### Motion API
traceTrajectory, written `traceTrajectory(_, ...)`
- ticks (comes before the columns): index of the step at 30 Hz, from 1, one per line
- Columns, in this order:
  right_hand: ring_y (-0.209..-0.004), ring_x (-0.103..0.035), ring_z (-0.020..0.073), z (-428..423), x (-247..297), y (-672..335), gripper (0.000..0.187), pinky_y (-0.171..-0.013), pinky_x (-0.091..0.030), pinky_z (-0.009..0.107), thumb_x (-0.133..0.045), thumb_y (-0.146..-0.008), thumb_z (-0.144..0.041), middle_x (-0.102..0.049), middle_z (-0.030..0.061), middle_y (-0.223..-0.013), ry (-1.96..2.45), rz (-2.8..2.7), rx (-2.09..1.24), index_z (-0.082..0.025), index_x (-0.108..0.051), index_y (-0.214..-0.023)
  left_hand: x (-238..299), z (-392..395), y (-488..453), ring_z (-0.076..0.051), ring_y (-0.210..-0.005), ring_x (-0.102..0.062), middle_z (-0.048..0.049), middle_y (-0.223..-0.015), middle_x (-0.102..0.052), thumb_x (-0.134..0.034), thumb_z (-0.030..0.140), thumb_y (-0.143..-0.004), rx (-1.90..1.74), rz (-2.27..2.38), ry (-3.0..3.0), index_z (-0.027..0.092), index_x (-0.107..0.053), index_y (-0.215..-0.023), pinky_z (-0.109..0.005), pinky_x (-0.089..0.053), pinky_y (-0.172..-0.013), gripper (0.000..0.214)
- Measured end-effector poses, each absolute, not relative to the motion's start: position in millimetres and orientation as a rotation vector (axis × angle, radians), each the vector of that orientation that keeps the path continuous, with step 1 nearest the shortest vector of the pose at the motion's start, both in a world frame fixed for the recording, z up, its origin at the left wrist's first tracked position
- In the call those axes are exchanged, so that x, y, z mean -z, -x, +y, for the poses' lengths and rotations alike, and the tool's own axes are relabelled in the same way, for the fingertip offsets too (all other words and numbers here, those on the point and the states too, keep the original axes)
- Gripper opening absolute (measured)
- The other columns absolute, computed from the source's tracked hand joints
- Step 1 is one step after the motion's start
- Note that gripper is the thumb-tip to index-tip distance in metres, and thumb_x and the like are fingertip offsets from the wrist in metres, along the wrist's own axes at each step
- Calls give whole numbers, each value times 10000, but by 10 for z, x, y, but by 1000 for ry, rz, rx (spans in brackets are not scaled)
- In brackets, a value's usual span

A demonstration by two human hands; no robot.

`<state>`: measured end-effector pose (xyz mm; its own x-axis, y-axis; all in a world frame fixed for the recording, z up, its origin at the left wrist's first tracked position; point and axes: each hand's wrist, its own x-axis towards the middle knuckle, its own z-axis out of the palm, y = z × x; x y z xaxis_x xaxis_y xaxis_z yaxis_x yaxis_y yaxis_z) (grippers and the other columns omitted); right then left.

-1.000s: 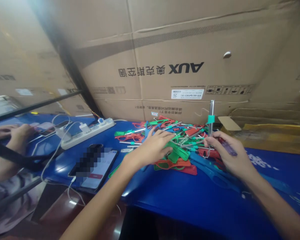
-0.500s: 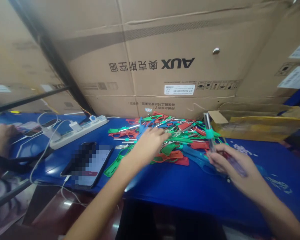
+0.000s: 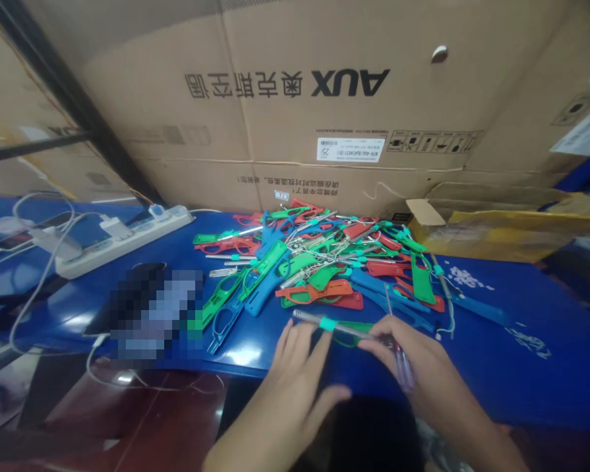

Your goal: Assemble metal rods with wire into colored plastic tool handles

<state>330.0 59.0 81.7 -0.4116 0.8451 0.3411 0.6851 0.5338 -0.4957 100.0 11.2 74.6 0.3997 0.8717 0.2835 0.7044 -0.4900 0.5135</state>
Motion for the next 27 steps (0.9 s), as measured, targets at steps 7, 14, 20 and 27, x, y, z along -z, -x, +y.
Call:
traceTrajectory(7,-640,-679,158,682,-719,-3094,297,-577,-482,253,-480,-1070,-471,-690,-6,-772,1091,-2342,-267,-243,-581,-908,-944,5,-752,-290,-1356,-517,-125,-1391,-607,-529,150,-1044,-1080,1347,-2312,260,-567,-1389,-476,-519,-1078,364)
traceTrajectory(14,-682,-660,157,877,-835,-2975,238,-600,-497,264,-540,-1057,-411,-689,-3,-806,1026,-2367,-431,-235,-565,-898,-752,501,-763,-236,-937,-646,-71,-1076,-744,-477,118,-1057,-888,1273,-2505,228,-637,-1338,-480,-536,-902,341)
traceTrajectory(20,-1218,-651,289,907,-755,-3156,417,-1055,-522,504,-675,-960,-504,-732,82,-1246,1039,-2322,-282,-278,-604,-1302,-673,446,-577,-228,-949,-654,-83,-1134,-729,-442,95,-1059,-844,1356,-2453,250,-605,-1419,-394,-513,-815,425)
traceTrajectory(27,-1217,-686,289,871,-425,-3565,338,-1082,-505,561,-655,-991,-431,-747,75,-1274,1102,-2259,-181,-293,-613,-1297,-575,500,-589,-228,-981,-619,-86,-1181,-687,-435,49,-1041,-847,1337,-2409,248,-600,-1397,-427,-519,-868,440)
